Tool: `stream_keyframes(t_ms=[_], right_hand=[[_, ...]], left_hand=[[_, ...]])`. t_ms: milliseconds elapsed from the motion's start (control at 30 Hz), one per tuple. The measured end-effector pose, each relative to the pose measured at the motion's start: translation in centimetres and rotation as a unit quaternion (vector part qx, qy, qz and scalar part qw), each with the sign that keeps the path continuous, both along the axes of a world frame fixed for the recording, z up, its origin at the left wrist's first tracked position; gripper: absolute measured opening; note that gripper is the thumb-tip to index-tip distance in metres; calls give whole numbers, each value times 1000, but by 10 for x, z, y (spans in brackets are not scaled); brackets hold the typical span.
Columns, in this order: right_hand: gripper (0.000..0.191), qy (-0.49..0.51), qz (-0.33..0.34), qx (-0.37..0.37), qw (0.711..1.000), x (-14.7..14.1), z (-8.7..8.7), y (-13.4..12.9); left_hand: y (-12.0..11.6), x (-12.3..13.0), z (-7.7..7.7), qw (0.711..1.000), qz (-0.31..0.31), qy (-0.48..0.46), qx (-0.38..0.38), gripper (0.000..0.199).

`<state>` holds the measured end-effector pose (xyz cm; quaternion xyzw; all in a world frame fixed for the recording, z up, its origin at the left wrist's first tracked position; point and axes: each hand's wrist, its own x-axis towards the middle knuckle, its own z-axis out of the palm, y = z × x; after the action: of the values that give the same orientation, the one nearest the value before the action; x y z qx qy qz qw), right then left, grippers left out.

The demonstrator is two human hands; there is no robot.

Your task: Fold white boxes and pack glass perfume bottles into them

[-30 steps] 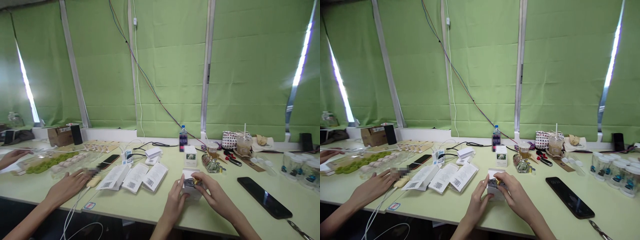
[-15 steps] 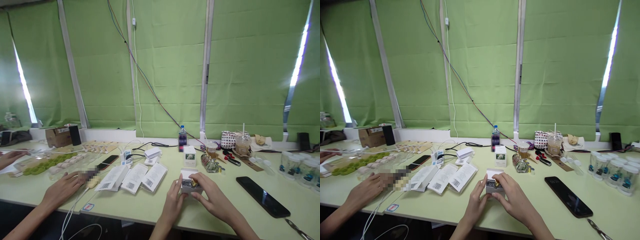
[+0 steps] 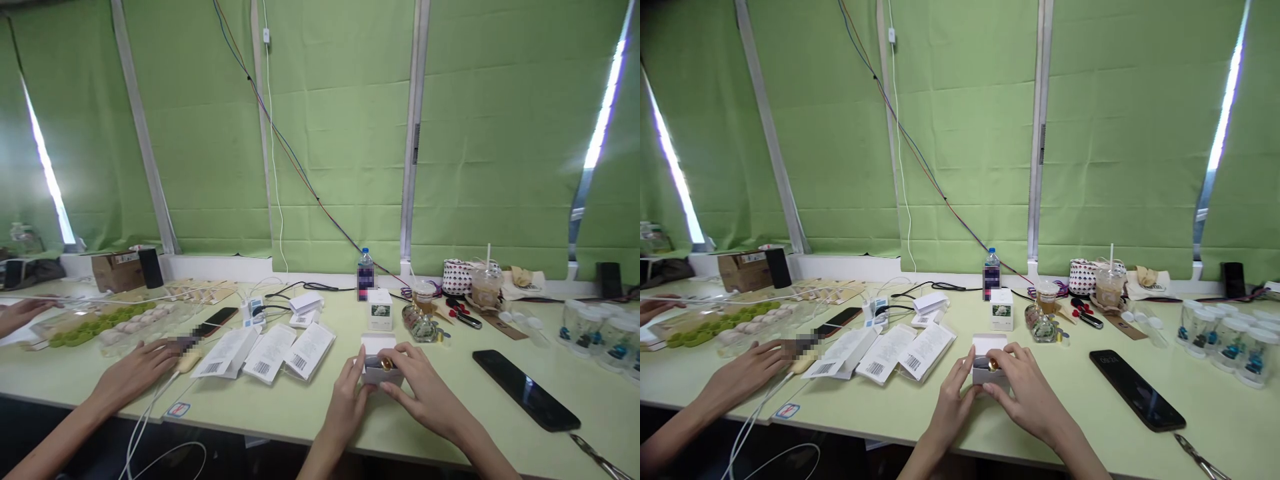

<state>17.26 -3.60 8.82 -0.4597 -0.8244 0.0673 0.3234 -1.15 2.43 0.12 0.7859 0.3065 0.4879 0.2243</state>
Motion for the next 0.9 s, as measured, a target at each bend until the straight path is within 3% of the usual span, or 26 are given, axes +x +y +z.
stream_keyframes(t_ms=[533,900], right_hand=[[14,-8,1,2,1000,-2,-6,5],[22,-36,-17,37,999,-2,-10,8]], left_hand=[[-1,0,2,1000,-8,-2,6,71],[0,1,1,1000,1,4,-7,69]])
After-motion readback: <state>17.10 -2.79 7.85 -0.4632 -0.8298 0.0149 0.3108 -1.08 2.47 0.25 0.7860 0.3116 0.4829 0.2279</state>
